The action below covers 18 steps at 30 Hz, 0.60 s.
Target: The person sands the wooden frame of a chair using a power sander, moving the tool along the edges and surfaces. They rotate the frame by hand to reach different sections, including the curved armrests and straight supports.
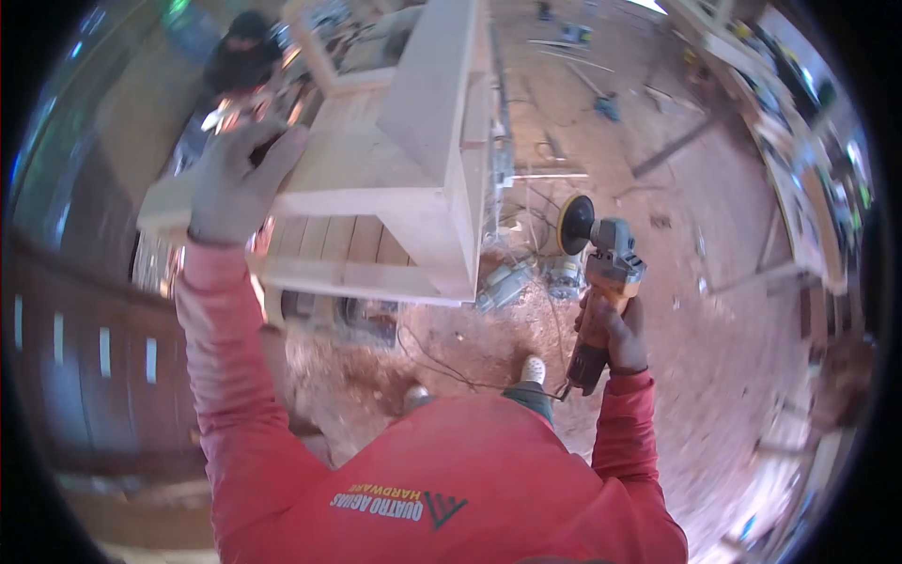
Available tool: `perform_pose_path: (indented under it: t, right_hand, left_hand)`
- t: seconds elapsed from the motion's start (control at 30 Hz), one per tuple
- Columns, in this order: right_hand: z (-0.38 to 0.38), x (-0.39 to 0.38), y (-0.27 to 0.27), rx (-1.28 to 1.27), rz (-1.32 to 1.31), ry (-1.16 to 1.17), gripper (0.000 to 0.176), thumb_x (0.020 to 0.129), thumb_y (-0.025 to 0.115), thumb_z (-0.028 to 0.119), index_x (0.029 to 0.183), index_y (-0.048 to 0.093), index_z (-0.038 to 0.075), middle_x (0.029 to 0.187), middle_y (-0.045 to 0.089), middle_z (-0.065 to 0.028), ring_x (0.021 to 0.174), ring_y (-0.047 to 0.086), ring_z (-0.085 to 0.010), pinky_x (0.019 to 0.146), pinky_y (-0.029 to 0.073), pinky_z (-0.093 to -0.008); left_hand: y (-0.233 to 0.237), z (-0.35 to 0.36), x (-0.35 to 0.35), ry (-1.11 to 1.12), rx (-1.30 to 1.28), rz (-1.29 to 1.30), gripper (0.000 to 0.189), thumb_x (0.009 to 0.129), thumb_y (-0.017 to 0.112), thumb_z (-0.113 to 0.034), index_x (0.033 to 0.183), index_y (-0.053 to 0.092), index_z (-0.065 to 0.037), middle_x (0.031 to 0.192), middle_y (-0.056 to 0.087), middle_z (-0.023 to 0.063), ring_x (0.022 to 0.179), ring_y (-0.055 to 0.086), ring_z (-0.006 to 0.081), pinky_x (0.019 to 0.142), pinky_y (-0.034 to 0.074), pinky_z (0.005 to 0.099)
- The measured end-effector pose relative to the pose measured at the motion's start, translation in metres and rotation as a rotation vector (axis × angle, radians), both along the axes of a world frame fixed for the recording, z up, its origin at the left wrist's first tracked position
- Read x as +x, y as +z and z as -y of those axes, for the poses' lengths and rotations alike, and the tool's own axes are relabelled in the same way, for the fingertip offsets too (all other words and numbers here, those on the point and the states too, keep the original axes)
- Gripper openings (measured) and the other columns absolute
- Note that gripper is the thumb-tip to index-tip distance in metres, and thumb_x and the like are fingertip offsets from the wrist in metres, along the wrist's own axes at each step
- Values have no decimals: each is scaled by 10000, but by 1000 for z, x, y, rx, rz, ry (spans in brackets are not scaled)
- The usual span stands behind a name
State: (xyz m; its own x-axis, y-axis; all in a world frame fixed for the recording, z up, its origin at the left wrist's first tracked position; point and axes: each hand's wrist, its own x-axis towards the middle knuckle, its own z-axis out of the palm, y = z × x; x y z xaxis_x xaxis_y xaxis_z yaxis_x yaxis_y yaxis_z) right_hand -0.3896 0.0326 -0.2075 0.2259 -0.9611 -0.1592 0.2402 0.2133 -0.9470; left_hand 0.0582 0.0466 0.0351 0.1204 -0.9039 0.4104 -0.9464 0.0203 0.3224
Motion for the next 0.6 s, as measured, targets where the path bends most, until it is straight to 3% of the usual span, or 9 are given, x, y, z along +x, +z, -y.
perform_pose_path:
  t: [0.1,0.2,0.27,0.33,0.4,0.6]
  right_hand:
    - [49,-12,41,-134,0,285,524,904,761,274,1273,548,-30,1013,665,-97,812,690,-178,697,594,-334]
    - [73,-10,90,-271,15,499,577,882,770,226,1332,529,-44,1080,664,-86,870,661,-148,753,569,-299]
    - [87,-10,115,-343,0,617,580,870,770,185,1341,525,-49,1125,663,-85,922,650,-147,809,548,-293]
    - [87,4,141,-400,41,663,565,847,766,101,1337,531,-55,1192,659,-88,1036,621,-144,912,498,-300]
    - [90,9,155,-397,49,749,550,843,767,76,1329,543,-50,1219,655,-88,1085,607,-140,958,478,-305]
    - [96,31,181,-636,11,896,511,839,788,103,1294,588,-17,1154,678,-77,1038,637,-175,936,498,-326]
  left_hand:
    - [-5,1,-5,-13,-68,-98,378,950,685,-352,925,725,23,683,624,118,618,580,200,612,433,363]
    - [-8,-5,-5,126,-48,-11,304,962,705,-265,928,699,37,768,610,45,759,548,106,701,447,304]
    - [-14,-7,-6,174,-79,-60,292,950,710,-257,934,705,35,795,639,45,764,566,112,704,456,303]
    - [-16,-7,-7,157,-98,-163,290,946,711,-254,941,710,36,812,660,48,765,578,116,704,460,304]
    - [-12,-7,-11,205,-84,-93,291,941,710,-253,934,710,38,802,659,49,759,579,118,699,460,308]
    - [-10,-6,-9,192,-66,-83,278,929,699,-234,905,709,43,774,654,58,747,572,121,691,458,316]
